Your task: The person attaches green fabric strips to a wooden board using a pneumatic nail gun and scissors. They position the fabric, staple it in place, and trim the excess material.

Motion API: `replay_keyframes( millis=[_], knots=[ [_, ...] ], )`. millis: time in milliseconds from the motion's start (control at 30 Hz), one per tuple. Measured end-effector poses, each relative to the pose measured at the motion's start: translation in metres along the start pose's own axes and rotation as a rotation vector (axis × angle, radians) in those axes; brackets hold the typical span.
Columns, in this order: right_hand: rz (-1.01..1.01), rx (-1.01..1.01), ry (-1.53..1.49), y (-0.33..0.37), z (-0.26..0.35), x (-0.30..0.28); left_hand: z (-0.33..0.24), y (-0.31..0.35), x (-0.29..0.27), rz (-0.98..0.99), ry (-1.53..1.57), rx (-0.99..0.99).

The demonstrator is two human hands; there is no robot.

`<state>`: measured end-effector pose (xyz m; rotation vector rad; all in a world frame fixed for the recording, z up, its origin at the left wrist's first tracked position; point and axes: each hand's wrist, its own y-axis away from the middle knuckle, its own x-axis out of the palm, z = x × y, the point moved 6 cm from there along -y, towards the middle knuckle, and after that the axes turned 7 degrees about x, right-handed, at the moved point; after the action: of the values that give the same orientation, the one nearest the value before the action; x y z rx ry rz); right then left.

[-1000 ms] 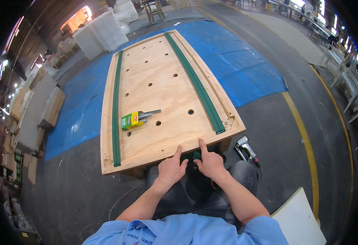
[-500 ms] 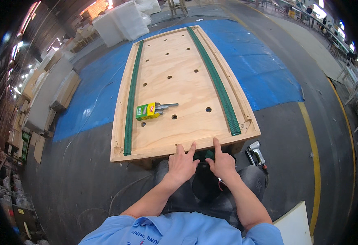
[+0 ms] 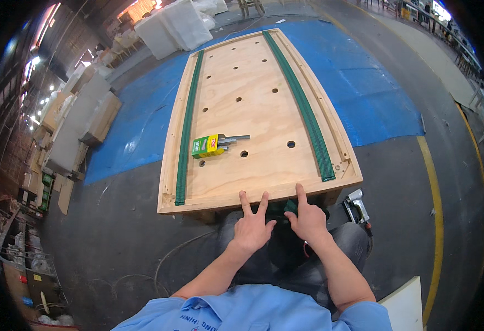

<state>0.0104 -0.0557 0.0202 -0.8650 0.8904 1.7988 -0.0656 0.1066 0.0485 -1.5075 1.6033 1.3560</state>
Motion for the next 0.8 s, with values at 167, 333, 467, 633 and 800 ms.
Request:
replay_keyframes(
  millis=[167, 333, 467, 633, 800],
  knots=[
    [0.005, -0.022, 0.007, 0.000, -0.004, -0.003, -0.001, 0.000, 0.001, -0.011, 0.006, -0.015],
    [0.017, -0.036, -0.010, 0.001, -0.007, -0.005, -0.001, 0.000, -0.003, -0.035, 0.010, -0.016],
    [0.033, -0.034, 0.000, 0.002, -0.009, -0.007, 0.004, 0.001, -0.006, -0.097, 0.079, -0.023],
    [0.037, -0.024, -0.029, 0.001, -0.012, -0.008, 0.013, 0.001, -0.007, -0.178, 0.202, -0.014],
    [0.039, -0.024, -0.068, 0.001, -0.012, -0.009, 0.019, 0.001, -0.011, -0.242, 0.261, 0.013]
  ],
)
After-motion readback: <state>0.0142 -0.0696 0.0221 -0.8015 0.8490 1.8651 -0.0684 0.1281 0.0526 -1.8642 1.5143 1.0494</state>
